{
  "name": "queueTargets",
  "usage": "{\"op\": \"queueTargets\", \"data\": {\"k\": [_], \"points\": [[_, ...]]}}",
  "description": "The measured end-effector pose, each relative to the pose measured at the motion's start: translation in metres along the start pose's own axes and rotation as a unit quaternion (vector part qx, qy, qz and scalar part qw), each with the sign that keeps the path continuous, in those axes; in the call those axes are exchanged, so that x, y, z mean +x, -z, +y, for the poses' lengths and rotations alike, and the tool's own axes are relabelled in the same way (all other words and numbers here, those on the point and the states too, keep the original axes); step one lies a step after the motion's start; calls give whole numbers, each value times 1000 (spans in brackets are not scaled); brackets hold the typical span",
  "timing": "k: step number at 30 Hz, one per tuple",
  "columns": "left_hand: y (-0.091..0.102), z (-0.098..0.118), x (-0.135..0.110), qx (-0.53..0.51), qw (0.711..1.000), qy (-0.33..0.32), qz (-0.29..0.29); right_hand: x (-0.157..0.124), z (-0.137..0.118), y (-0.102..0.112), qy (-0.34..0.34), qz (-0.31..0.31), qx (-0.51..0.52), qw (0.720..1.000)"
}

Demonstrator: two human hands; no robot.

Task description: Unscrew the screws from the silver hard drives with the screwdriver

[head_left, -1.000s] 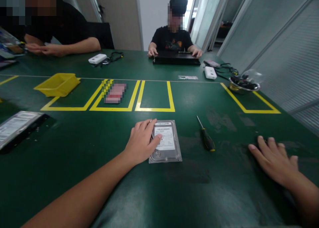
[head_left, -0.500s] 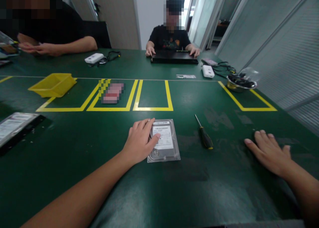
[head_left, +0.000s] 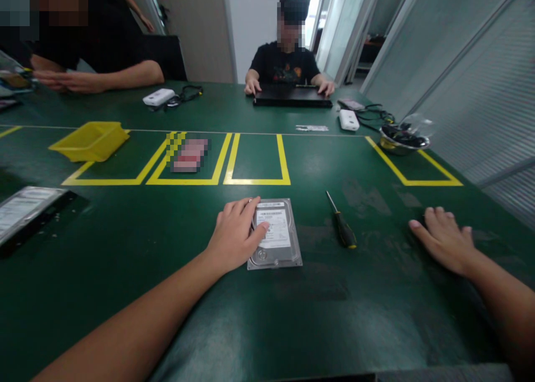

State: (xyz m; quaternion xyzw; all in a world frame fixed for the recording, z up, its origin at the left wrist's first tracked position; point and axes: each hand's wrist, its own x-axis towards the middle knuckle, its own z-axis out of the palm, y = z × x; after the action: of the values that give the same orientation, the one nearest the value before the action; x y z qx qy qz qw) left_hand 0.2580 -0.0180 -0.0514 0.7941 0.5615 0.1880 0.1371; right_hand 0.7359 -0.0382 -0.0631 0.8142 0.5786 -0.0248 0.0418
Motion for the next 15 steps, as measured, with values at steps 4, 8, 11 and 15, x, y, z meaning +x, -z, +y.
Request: {"op": "queueTargets", "data": {"k": [4, 8, 11, 15], "points": [[0, 0, 0, -1, 1000, 3, 1, 13, -8, 2, 22, 14, -3, 1000], [-1, -1, 0, -1, 1000, -2, 3, 27, -16, 5, 39, 32, -2, 999], [-2, -2, 0, 0, 1000, -3, 3, 38, -20, 7, 55, 40, 2, 998], [-2, -2, 0, 1, 1000, -4, 6, 49, -21, 12, 73, 59, 8, 996]]}}
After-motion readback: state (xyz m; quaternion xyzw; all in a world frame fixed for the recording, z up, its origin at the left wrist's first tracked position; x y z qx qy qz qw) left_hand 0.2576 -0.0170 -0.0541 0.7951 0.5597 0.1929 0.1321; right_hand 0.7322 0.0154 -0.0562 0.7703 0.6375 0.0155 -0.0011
